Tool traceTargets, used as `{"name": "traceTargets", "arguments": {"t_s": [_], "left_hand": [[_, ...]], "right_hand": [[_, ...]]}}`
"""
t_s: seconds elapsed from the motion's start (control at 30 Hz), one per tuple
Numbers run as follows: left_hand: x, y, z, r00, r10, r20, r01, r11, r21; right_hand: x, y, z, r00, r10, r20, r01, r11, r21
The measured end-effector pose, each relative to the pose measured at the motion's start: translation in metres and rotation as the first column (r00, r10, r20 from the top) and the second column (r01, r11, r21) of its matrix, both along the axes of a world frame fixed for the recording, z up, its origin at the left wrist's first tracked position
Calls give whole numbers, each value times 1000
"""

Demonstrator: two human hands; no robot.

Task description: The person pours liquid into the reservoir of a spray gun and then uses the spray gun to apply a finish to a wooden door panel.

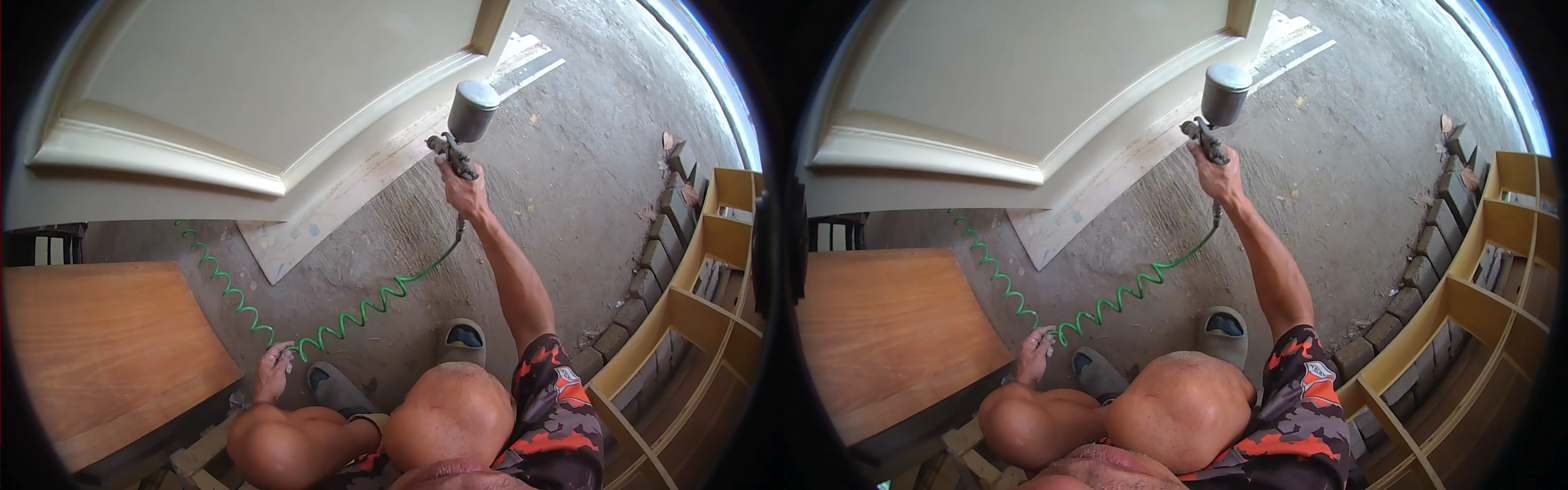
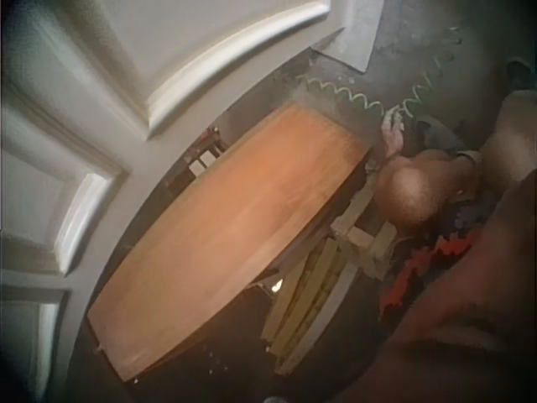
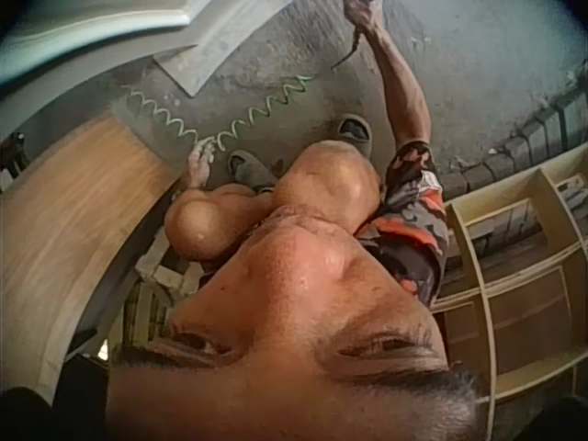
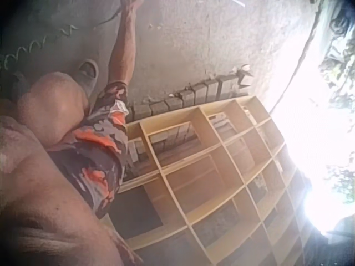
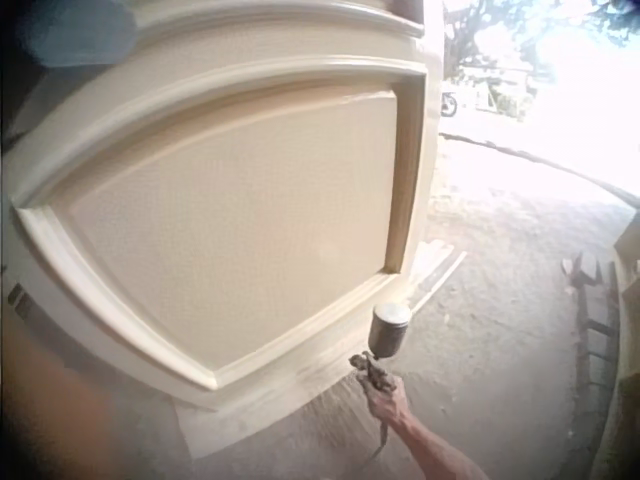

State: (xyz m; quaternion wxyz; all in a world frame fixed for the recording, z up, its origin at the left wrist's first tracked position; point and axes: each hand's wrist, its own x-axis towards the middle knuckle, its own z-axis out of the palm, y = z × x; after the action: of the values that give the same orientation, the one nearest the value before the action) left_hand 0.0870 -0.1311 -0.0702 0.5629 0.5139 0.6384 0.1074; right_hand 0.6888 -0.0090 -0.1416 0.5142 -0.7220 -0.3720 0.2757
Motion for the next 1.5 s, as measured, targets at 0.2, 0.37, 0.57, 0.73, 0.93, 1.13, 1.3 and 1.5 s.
{"name": "traceTargets", "arguments": {"t_s": [0.2, 0.37, 0.57, 0.73, 0.93, 1.13, 1.3, 1.5], "left_hand": [[0, 3, -23, 1000, -13, 11, 12, 999, 36], [14, 7, -23, 999, -39, 14, 38, 998, 59], [36, 11, -31, 997, -31, 71, 28, 999, 45], [42, 9, -30, 993, -44, 110, 38, 997, 61], [36, 8, -39, 991, -37, 127, 36, 999, 11], [52, 9, -35, 992, -39, 121, 37, 999, 19], [50, 9, -37, 990, -73, 119, 68, 997, 42], [34, 6, -35, 992, -33, 120, 28, 998, 50]], "right_hand": [[64, 8, 4, 993, -96, -68, 98, 995, 27], [108, 22, 5, 982, -186, 0, 186, 982, 18], [160, 29, 11, 969, -244, 48, 244, 970, 13], [185, 41, 24, 953, -298, -56, 299, 954, 15], [213, 48, 39, 931, -365, 0, 365, 931, -31], [247, 52, 37, 915, -385, 126, 385, 923, 25], [240, 47, 35, 920, -382, 90, 386, 922, -35], [168, 34, 24, 952, -303, -44, 303, 953, -11]]}}
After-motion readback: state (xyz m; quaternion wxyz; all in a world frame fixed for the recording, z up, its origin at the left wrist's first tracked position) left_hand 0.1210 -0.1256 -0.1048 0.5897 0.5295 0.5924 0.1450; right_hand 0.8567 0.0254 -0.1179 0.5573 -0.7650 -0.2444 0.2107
